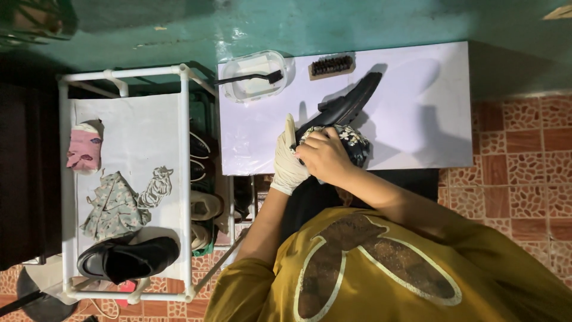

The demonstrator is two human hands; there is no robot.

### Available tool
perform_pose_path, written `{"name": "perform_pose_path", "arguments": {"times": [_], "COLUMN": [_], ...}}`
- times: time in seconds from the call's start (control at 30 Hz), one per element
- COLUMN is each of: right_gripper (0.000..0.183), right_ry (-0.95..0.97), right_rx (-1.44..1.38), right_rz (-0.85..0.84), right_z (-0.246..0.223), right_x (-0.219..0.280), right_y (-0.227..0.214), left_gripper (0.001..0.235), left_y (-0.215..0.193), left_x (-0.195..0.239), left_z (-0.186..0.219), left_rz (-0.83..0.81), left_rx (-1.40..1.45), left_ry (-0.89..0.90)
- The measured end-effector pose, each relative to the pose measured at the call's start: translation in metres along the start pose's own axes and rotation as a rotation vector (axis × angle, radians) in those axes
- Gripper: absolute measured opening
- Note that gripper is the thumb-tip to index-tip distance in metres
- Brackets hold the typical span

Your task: The person cleans a black shoe using a cloth and a brush. They wipe the shoe with a patterned cloth, then use a brush to apply a white cleaning substance from a container onto the shoe's surface, scrubbing it thoroughly.

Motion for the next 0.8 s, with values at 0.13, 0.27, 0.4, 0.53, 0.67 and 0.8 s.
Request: {"name": "perform_pose_path", "arguments": {"times": [0.13, 0.27, 0.4, 0.53, 0.67, 0.8], "right_gripper": [0.022, 0.016, 0.014, 0.019, 0.022, 0.021], "right_ry": [0.018, -0.186, -0.302, -0.309, -0.292, -0.204], "right_rx": [-0.019, 0.117, 0.228, 0.236, 0.245, 0.259], "right_rz": [-0.009, 0.063, 0.112, 0.138, 0.16, 0.138], "right_z": [0.0, 0.003, 0.041, 0.056, 0.075, 0.123], "right_x": [-0.006, -0.011, -0.013, -0.018, -0.021, -0.019], "right_y": [-0.009, -0.027, -0.049, -0.068, -0.068, -0.074], "left_gripper": [0.114, 0.123, 0.136, 0.135, 0.137, 0.135], "left_y": [-0.001, -0.002, -0.014, -0.011, -0.013, -0.015], "left_x": [0.001, 0.007, -0.003, -0.002, -0.004, -0.006], "left_z": [-0.002, 0.008, 0.028, 0.025, 0.027, 0.031], "left_rz": [-0.023, -0.035, 0.017, -0.007, -0.037, -0.031], "left_rx": [-0.005, 0.023, -0.023, 0.039, 0.038, 0.055], "left_ry": [-0.003, 0.004, 0.045, 0.027, 0.02, 0.018]}}
Point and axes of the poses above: each hand's wrist, its own x-axis away from the middle knuckle, its own y-axis out of the palm, z = x × y, the point moved 5 cm from there along -x, towards the middle knuckle, and after that the axes turned 13 degrees about z, right-handed, at the moved point
